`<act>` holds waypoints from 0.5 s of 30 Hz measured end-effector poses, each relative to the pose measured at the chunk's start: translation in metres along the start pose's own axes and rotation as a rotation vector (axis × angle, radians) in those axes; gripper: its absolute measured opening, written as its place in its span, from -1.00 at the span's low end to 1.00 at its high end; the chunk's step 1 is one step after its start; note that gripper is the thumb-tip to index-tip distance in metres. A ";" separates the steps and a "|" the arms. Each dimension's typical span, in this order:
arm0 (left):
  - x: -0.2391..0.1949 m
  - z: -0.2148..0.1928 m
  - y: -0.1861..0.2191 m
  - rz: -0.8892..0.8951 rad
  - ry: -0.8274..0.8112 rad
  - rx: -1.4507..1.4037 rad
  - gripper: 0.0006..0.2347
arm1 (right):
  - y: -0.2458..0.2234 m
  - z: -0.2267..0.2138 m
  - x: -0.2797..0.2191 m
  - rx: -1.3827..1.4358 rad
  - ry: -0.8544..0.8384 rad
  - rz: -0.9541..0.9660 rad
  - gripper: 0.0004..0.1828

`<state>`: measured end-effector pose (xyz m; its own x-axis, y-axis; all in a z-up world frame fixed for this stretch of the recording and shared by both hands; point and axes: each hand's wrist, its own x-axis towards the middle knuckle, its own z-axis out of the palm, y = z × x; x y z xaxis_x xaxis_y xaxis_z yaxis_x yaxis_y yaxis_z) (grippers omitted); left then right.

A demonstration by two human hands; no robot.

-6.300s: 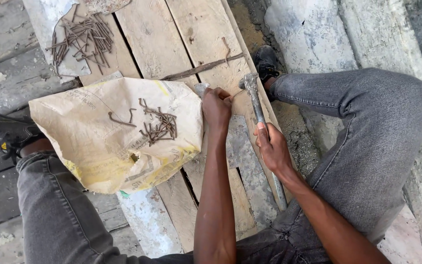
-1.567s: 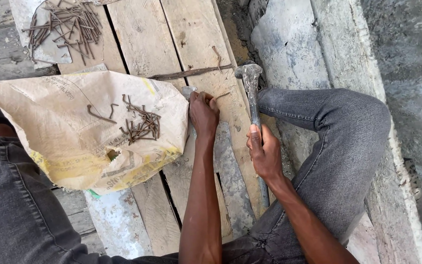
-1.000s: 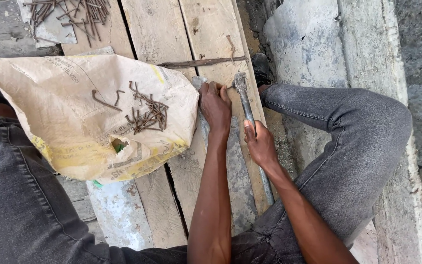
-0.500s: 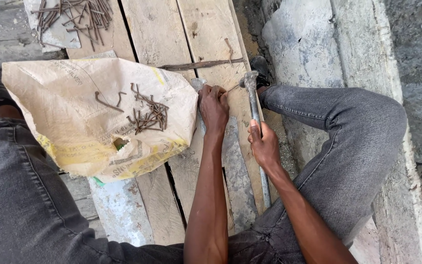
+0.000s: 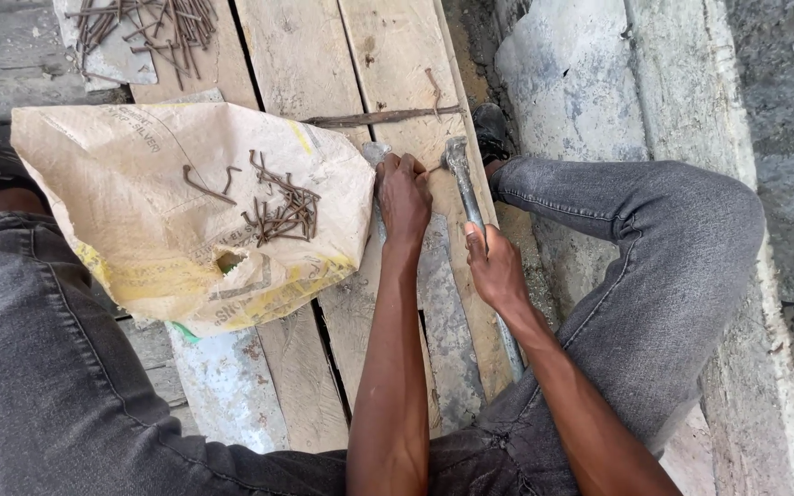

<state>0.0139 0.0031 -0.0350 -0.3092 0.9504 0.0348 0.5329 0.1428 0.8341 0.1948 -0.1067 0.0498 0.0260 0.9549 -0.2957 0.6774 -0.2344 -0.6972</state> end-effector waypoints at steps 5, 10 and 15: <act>-0.008 0.000 0.003 0.017 0.045 -0.026 -0.86 | -0.057 -0.016 -0.029 0.173 0.183 -0.130 -0.39; -0.003 0.008 -0.006 0.046 0.055 -0.021 -0.84 | -0.027 -0.004 -0.011 0.110 0.126 -0.152 -0.43; 0.005 0.003 0.001 0.076 0.038 -0.022 -0.85 | -0.007 0.000 0.000 0.034 0.025 -0.003 -0.43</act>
<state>0.0151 0.0089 -0.0358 -0.2988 0.9469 0.1191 0.5388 0.0643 0.8400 0.1903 -0.1055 0.0545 0.0431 0.9597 -0.2777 0.6521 -0.2376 -0.7199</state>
